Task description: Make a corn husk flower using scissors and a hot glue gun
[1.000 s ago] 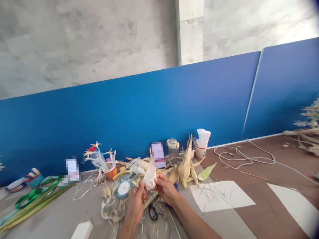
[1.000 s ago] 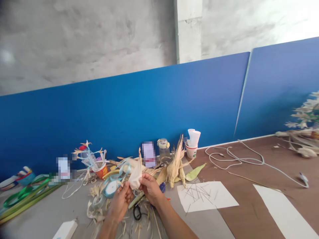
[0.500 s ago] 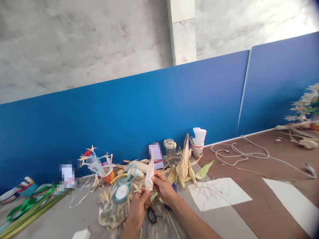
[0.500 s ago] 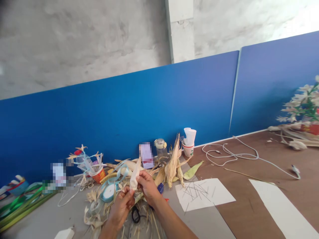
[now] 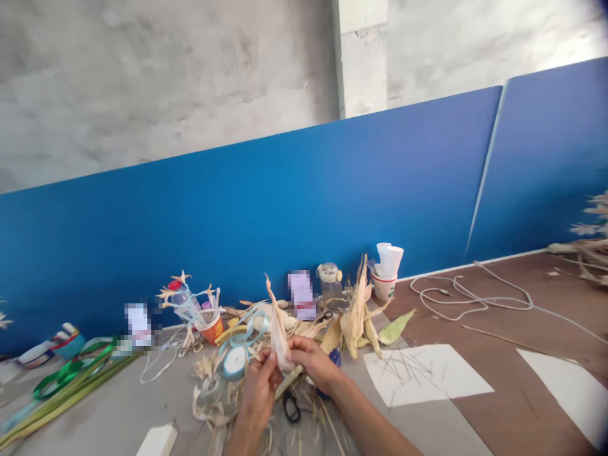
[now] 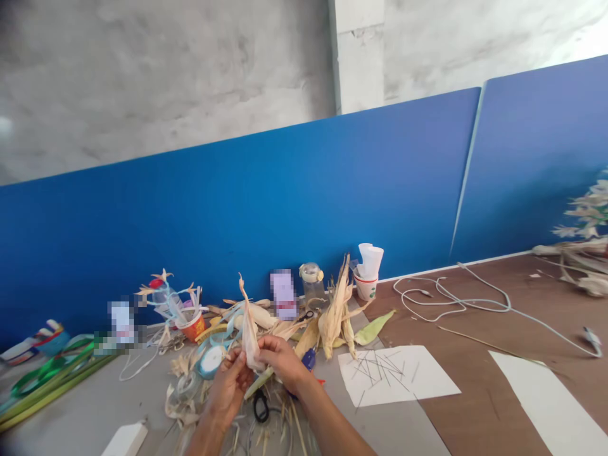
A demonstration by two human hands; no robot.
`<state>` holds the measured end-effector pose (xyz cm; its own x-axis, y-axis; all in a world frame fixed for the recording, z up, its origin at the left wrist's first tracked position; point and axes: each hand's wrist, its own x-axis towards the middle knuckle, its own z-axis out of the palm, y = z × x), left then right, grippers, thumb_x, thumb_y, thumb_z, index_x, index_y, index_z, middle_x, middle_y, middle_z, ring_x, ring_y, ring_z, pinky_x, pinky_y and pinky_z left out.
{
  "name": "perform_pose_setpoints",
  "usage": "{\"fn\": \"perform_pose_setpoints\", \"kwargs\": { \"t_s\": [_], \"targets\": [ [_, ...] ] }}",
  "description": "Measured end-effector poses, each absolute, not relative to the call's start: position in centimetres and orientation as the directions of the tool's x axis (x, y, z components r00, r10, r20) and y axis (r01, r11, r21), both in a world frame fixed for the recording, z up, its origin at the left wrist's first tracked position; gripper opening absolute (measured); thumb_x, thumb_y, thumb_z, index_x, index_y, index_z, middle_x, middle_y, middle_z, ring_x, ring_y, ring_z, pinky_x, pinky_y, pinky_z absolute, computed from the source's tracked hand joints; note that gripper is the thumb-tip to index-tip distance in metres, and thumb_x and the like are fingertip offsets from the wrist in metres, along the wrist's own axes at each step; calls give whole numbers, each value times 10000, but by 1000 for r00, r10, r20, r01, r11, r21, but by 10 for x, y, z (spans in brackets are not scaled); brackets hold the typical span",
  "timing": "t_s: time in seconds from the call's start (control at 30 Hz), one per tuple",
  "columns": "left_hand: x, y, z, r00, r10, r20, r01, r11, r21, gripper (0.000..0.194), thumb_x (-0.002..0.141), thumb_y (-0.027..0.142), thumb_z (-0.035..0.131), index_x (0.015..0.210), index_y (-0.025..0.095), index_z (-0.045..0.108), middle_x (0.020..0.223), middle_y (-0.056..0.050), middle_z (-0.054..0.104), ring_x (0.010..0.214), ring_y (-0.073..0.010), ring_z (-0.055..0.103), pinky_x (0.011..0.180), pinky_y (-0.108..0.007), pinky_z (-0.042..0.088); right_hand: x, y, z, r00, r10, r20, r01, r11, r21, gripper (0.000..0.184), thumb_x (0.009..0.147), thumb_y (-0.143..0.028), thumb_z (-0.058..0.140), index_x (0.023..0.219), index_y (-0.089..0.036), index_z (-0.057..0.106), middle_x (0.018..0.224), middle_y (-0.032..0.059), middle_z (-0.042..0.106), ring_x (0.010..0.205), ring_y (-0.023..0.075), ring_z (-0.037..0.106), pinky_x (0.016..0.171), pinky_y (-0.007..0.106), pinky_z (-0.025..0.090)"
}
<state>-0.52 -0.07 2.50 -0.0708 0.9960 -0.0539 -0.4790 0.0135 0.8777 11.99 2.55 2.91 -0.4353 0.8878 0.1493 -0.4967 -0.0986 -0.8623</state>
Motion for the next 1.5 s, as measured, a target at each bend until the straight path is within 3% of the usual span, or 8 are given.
{"fn": "perform_pose_setpoints", "kwargs": {
  "t_s": [0.13,0.5,0.9,1.1,1.23,1.5],
  "targets": [
    [-6,1,19,-74,997,-21,-406,-11,914,332,604,378,747,662,147,515,441,103,288,402,-31,205,408,-190,174,119,27,31,-338,931,137,-458,-36,-888,258,585,-327,717,598,-156,523,541,-51,483,507,72,364,524,216,256],
    [-7,0,12,-133,991,5,-200,-32,979,363,620,454,705,605,160,491,469,91,281,428,-51,211,427,-211,169,113,43,11,-96,993,63,-601,-7,-800,308,625,-415,657,587,-172,472,494,-77,345,479,68,236,477,215,194],
    [-4,-3,20,-117,993,-14,-265,-17,964,404,597,456,723,570,162,448,450,98,266,416,-44,210,428,-214,145,107,42,9,-46,999,10,-628,-21,-778,345,622,-459,650,583,-187,442,504,-65,386,494,83,290,496,220,256],
    [-2,-4,22,-86,996,-40,-375,5,927,405,608,453,722,611,170,433,449,108,254,416,-40,183,426,-208,153,110,35,19,-81,996,45,-551,-7,-835,328,642,-443,632,561,-181,454,496,-68,372,483,75,253,486,225,228],
    [-3,-3,21,-93,995,-36,-359,1,933,389,594,432,739,634,160,464,444,104,287,412,-41,205,428,-213,150,109,35,18,-56,997,58,-472,25,-881,317,664,-433,611,553,-179,459,492,-68,356,481,75,246,480,228,218],
    [-3,-2,24,-183,983,-31,-390,-44,920,419,564,427,753,596,177,418,441,112,249,408,-42,196,427,-212,169,109,41,12,-24,997,74,-472,54,-880,351,665,-462,597,541,-189,413,471,-73,309,483,76,223,458,223,197]
  ]
}}
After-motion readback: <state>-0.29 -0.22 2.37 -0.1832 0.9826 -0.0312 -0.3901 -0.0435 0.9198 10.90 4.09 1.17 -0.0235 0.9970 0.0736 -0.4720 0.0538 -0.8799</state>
